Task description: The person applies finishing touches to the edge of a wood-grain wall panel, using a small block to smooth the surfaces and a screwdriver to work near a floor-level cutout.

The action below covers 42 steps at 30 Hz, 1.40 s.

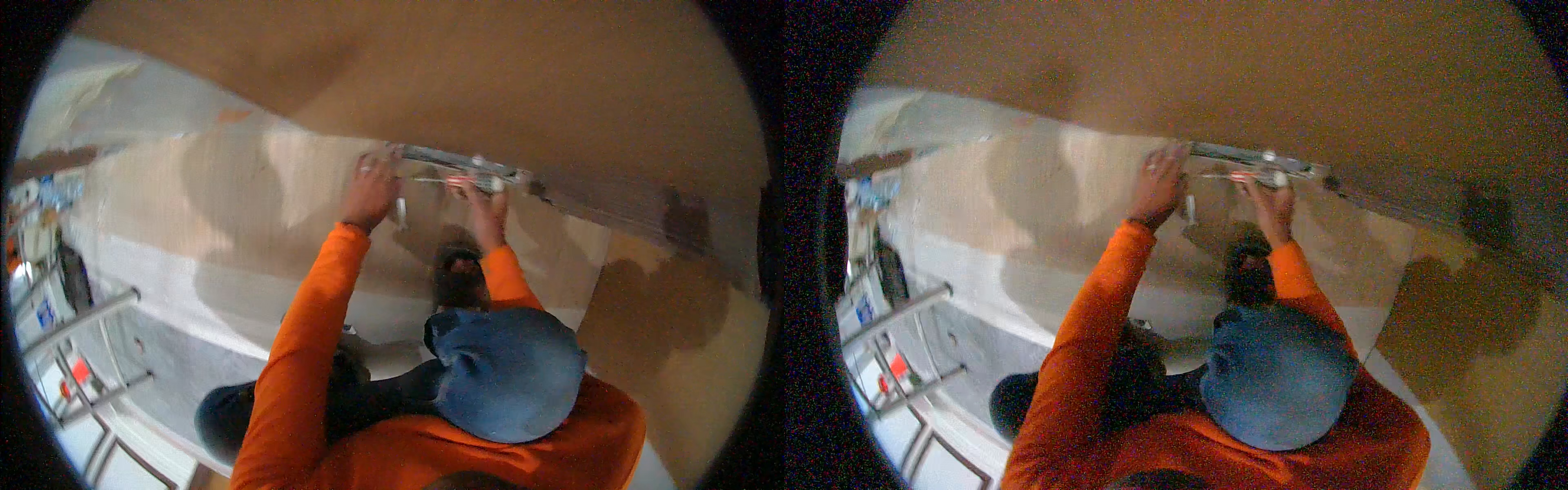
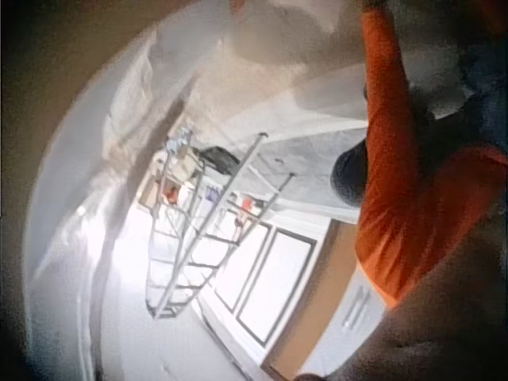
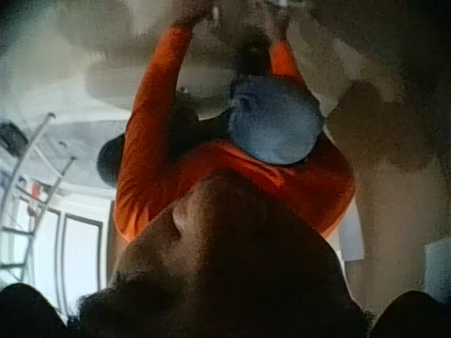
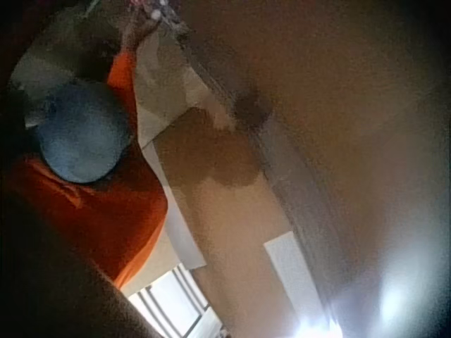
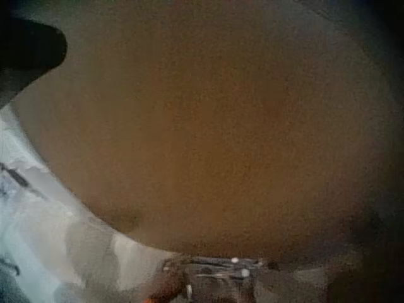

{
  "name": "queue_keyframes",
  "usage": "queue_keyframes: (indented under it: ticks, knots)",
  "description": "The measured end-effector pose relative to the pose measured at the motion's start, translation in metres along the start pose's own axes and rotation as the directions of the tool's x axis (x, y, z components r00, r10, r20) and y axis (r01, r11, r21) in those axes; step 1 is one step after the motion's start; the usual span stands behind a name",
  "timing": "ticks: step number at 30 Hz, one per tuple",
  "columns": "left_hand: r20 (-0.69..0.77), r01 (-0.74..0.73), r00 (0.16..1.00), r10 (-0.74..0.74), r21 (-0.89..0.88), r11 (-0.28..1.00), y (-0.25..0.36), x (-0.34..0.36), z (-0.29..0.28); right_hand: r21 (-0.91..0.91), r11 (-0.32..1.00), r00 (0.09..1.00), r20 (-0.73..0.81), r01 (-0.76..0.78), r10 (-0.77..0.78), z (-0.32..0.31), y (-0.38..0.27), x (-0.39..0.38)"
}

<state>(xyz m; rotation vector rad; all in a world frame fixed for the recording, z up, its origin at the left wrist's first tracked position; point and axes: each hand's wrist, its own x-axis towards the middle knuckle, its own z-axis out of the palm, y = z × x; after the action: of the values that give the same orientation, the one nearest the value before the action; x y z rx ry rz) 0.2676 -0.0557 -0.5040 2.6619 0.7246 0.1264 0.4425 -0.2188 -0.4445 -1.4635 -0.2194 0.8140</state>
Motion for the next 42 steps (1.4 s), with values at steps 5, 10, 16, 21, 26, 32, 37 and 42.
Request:
queue_keyframes:
  ticks: [5, 10, 16, 21, 26, 32, 37, 42]
  knots:
    - [-0.131, 0.239, 0.961, -0.243, -0.047, 0.97, 0.002, 0.002, 0.002, -0.153, 0.987, 0.995, 0.101, 0.039, -0.024, -0.029, 0.012, 0.0]
    - [-0.386, 0.695, 0.651, -0.654, -0.045, 0.718, -0.003, -0.053, 0.012, -0.156, 0.984, 0.996, 0.012, -0.086, 0.089, -0.006, 0.004, -0.04]
    - [-0.143, 0.495, 0.855, -0.499, -0.061, 0.867, 0.067, -0.072, 0.012, -0.135, 0.987, 0.995, -0.047, 0.083, -0.09, -0.024, 0.04, -0.009]
    - [-0.154, 0.455, 0.878, -0.453, -0.026, 0.89, 0.068, -0.061, 0.053, -0.115, 0.993, 0.998, -0.058, 0.008, -0.015, -0.011, 0.016, -0.004]
    - [0.186, 0.462, 0.875, -0.447, -0.043, 0.886, 0.071, -0.036, 0.036, -0.347, 0.924, 0.987, 0.064, 0.161, -0.147, -0.014, 0.021, -0.001]
    - [0.2, 0.503, 0.848, -0.491, -0.009, 0.864, 0.07, -0.024, 0.034, -0.035, 0.993, 0.982, 0.15, -0.11, 0.114, 0.034, 0.008, -0.026]
    - [0.269, 0.375, 0.891, -0.366, 0.02, 0.927, 0.069, -0.024, 0.044, -0.191, 0.977, 0.983, 0.14, -0.094, 0.122, 0.044, -0.008, -0.027]
    - [0.129, 0.501, 0.796, -0.591, -0.687, 0.526, 0.062, -0.026, 0.052, -0.171, 0.98, 0.994, 0.026, -0.104, 0.11, 0.071, -0.027, -0.021]
